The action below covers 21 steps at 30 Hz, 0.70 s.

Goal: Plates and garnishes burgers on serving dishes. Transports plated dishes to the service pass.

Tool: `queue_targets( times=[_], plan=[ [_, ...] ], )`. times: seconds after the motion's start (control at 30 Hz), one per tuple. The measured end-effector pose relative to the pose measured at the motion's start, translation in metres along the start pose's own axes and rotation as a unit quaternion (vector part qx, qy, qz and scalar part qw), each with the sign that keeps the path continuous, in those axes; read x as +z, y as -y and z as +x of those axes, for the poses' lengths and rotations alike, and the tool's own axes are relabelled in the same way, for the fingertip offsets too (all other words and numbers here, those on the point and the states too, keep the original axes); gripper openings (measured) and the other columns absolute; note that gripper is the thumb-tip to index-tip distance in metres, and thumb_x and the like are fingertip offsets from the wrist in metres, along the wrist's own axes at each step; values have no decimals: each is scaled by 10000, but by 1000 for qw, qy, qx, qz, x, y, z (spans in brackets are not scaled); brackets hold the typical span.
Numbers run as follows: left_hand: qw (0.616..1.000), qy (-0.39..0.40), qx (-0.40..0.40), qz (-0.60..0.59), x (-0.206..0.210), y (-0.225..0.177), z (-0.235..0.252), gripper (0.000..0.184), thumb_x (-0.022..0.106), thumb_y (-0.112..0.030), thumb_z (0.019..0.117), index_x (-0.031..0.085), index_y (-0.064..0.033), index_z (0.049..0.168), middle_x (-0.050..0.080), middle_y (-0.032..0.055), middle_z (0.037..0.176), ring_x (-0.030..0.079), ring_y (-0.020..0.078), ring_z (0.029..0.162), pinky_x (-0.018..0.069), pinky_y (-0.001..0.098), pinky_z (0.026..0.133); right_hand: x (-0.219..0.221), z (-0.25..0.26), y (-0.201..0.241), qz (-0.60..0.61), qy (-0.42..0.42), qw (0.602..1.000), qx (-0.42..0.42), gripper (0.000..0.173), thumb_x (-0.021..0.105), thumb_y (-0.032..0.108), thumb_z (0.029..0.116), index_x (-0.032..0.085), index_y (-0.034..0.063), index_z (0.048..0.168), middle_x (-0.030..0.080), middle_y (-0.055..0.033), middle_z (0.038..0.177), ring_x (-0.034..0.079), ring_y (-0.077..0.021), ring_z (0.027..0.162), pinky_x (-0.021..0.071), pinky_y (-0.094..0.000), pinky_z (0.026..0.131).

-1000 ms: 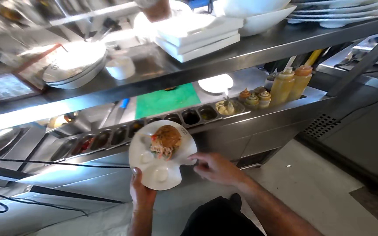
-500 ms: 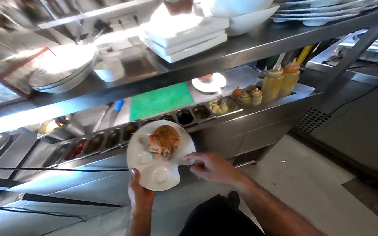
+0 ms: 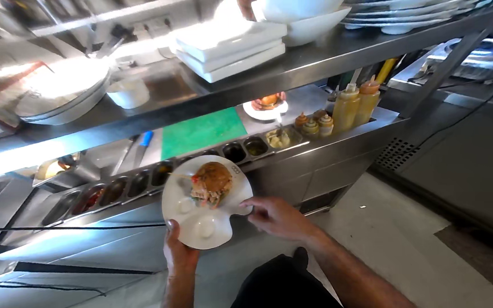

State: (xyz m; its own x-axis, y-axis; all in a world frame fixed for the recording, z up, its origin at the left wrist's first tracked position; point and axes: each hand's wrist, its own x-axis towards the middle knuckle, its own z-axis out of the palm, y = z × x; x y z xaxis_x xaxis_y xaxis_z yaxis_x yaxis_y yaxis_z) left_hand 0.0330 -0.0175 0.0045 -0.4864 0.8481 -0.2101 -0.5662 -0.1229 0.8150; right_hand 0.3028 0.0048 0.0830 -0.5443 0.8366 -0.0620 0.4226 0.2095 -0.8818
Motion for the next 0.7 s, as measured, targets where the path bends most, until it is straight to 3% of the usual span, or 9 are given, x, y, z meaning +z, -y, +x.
queue_targets(
  times=[0.7],
  plan=[
    [1000,6,3,-5,3,-1,-1,381,336,-333,1110,482,-80,1356,694,119,1118,720,220,991,628,446,816,-3,1,-2,10,1,1000,8,299,572,191,1041,658,124,1319,634,-39,778,595,-106,643,526,-281,637]
  ],
)
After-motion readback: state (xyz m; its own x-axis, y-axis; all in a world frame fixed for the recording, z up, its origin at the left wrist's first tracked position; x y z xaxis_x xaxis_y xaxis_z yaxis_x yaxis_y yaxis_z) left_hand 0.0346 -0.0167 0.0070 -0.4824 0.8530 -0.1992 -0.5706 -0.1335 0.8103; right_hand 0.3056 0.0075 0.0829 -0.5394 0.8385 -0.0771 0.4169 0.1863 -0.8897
